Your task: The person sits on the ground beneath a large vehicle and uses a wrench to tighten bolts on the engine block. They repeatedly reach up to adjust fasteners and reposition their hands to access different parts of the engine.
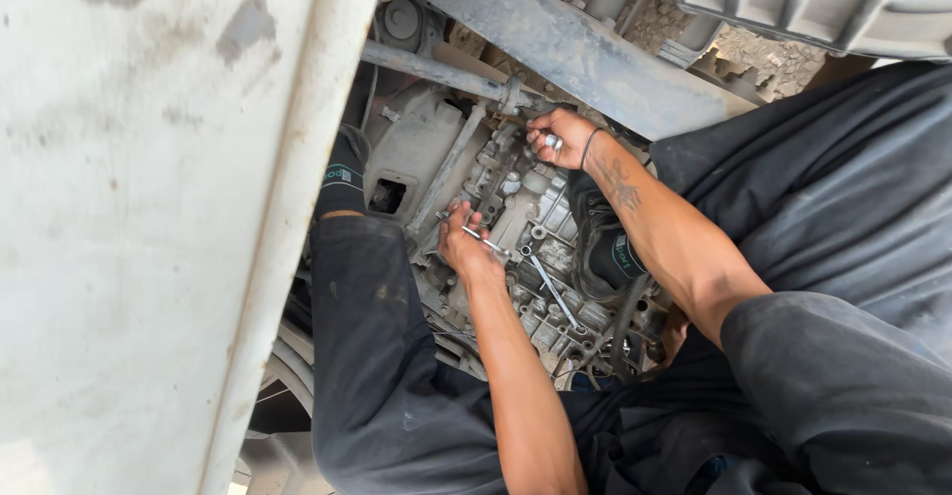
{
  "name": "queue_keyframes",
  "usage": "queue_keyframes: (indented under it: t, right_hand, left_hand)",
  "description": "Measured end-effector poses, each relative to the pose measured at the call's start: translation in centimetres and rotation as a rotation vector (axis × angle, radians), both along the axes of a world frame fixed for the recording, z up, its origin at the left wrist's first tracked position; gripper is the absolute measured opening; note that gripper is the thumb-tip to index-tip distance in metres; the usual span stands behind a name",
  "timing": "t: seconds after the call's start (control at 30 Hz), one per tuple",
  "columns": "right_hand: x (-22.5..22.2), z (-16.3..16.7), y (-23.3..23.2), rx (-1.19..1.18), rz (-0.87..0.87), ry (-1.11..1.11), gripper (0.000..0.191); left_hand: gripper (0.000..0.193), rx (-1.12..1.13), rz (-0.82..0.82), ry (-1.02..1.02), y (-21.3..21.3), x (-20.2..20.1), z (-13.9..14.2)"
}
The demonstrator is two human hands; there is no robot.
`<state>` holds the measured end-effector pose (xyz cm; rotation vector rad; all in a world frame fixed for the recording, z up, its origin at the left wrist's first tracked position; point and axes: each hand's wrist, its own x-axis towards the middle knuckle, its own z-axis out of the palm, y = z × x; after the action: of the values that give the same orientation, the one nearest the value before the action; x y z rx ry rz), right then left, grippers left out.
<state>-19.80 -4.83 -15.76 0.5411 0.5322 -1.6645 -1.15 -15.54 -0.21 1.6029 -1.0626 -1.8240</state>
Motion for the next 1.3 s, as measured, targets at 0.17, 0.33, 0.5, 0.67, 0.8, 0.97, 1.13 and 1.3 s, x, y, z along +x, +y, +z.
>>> queue_keyframes:
  t: [0.17, 0.33, 0.5, 0.67, 0.8, 0.97, 1.13, 1.3]
  right_hand:
    - [5.1, 0.0, -4.1, 0.300, -0.111, 0.126, 0.016]
    - [12.1, -0.7, -7.2, 0.736, -0.035, 0.878, 0.052]
    - [13.7, -2.8, -6.7, 0.656, -0.171, 0.722, 0.051]
    - [9.1, -1.8, -4.4, 0.494, -0.152, 0.280, 0.024]
    - [4.0, -0.8, -1.4, 0.268, -0.046, 0.136, 0.010]
    - [1.2, -1.4, 0.6, 0.086, 0.014, 0.086, 0.014]
    - [0.9, -1.4, 0.5, 0.072, 0.031, 0.047, 0.010]
    - [4.4, 0.1, -2.3, 0.436, -0.055, 0.284, 0.022]
  left_hand:
    - [0.026, -0.157, -0.235, 0.102, 0.2, 0.1, 10.7]
    - [0.033, -0.277, -0.538, 0.158, 2.7, 3.1, 21.2]
    - [0.035, -0.298, -0.730, -0.032, 2.5, 3.8, 24.1]
    - [0.039, -0.415, -0.946, -0.196, 1.3, 2.7, 20.5]
    - [0.032, -0.582, -1.279, -0.461, 0.9, 1.8, 16.6]
    - [0.045, -0.880, -1.516, -0.642, -3.1, -4.1, 6.8]
    - [0.044, -0.864, -1.493, -0.810, -7.9, -7.1, -4.9]
    - [0.047, -0.993, -1.458, -0.579, -9.0, -7.3, -13.0]
